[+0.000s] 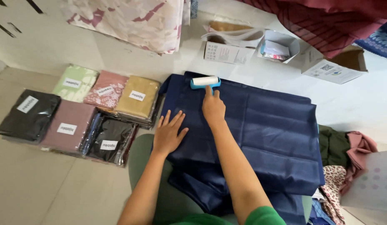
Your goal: Using a lint roller to clean a hijab and then folding it neatly on the floor.
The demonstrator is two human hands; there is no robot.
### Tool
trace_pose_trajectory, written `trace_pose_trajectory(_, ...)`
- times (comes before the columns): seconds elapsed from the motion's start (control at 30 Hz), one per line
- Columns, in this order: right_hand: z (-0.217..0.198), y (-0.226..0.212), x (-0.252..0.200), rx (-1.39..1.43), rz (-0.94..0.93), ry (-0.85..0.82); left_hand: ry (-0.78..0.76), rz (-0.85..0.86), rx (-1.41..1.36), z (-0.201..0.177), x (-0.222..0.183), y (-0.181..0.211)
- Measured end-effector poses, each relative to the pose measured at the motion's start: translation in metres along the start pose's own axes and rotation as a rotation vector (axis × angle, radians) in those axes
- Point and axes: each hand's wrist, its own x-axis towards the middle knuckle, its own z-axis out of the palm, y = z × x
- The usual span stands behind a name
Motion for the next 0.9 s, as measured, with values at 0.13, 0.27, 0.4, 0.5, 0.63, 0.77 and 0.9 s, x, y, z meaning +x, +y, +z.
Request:
trace_pose_trajectory(0.13, -0.032, 0.006, -0.047, 0.008, 0.036, -0.080, -0.021, -0.001, 0.017, -0.002, 0.000, 0.000)
trace_pose_trajectory(0.27, -0.102, 0.028, -0.163, -0.076, -0.080, 0.041, -0.025, 0.007, 0.022, 0.003, 0.001, -0.001)
trace_pose_trajectory(0.4, -0.169, 0.042, -0.270, -0.126, 0.035, -0.099, -0.073, -0.013, 0.080, 0.005, 0.001, -0.002)
trace_pose_trajectory(0.5, -0.184, 0.063, -0.297, -0.118, 0.169, -0.164, -0.078, -0.031, 0.043, 0.005, 0.002, -0.003)
trace_pose_trajectory(0.63, -0.169, 0.070, -0.236, -0.193, 0.122, -0.083, -0.054, -0.022, 0.034, 0.004, 0.003, -0.001)
trace_pose_trajectory(0.77, -0.094, 0.081, -0.144, -0.288, 0.004, 0.086, -0.133, -0.050, 0.023, -0.006, 0.003, 0.000)
trace_pose_trajectory(0.9, -0.016, 0.093, -0.044, -0.258, 0.019, 0.195, -0.225, -0.074, -0.018, -0.017, 0.004, 0.004)
